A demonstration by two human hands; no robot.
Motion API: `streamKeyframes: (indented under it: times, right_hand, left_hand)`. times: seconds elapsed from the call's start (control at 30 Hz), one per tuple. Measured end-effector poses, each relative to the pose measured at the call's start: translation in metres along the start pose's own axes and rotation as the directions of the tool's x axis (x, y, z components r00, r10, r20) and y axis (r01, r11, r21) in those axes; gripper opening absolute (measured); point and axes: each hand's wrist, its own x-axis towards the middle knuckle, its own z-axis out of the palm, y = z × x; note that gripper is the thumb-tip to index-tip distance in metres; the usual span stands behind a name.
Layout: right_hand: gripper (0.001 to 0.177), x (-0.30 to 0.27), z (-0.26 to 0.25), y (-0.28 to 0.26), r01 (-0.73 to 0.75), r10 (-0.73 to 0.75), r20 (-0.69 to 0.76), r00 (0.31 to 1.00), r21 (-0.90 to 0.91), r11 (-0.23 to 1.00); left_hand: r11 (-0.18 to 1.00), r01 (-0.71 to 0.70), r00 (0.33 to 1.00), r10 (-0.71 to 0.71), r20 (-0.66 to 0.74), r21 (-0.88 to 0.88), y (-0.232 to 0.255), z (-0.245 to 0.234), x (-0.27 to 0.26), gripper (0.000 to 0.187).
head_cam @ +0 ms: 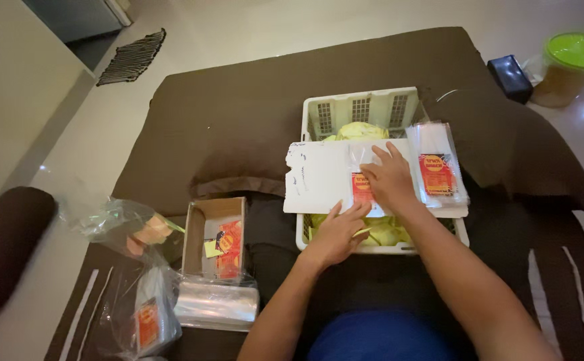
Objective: The person repeatedly picks up small red packets and places them into clear plastic bags, then sets the filled bags into a white basket. The person also handles yellow sticky notes and a white cardboard sheet during the process.
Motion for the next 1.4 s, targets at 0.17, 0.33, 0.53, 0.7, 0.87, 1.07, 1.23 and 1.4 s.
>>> streamKeyframes:
  times: [0.17,0.33,0.53,0.7,0.87,1.07,1.23,1.4]
  right_hand:
    - [0.055,0.004,-0.013,-0.008,-0.63,0.455,0.441,0.774,0.458,0.627]
    - [0.063,0.017,-0.038,0.033,-0.473,0.547,0.166,0.821,0.733,0.488]
    - [0.066,0.012,-0.098,0.084,-0.606,0.585,0.216,0.782,0.045,0.794]
    - [0.057,-0.008,-0.095,0.068,-0.143,0.113,-0.15,0.982,-0.205,0.968]
    - [0.039,-0.02,-0.101,-0.01,-0.038,0.078,-0.064,0.995,0.487,0.872]
    - [0.035,-0.047,-0.084,-0.087,-0.217,0.224,0.134,0.965,0.891,0.399]
    - [0.065,-0.073,-0.076,-0.104,-0.365,0.197,0.319,0.927,0.891,0.271]
    - [0.09,-0.081,-0.084,-0.11,-0.209,-0.013,0.257,0.966,0.81,0.548]
  left_hand:
    - [1.0,0.015,1.0,-0.015,0.018,-0.002,0.006,-0.008,0.002,0.02]
    - [0.981,0.013,0.973,-0.058,-0.225,-0.195,0.026,-0.022,0.0,0.026]
    - [0.287,0.25,0.856,-0.513,0.072,-0.925,0.016,-0.005,0.0,0.024]
    - [0.149,0.083,0.83,-0.558,-0.014,-0.985,0.008,0.01,0.006,0.027]
    - [0.566,0.074,0.866,-0.444,-0.228,-0.821,0.033,-0.005,0.01,0.026]
    - [0.894,0.044,0.8,-0.299,-0.52,-0.446,0.06,-0.03,0.011,0.032]
    - [0.827,0.178,0.769,-0.455,-0.449,-0.533,0.059,-0.034,0.013,0.045]
    - [0.918,0.177,0.755,-0.359,-0.549,-0.356,0.066,-0.031,0.014,0.056]
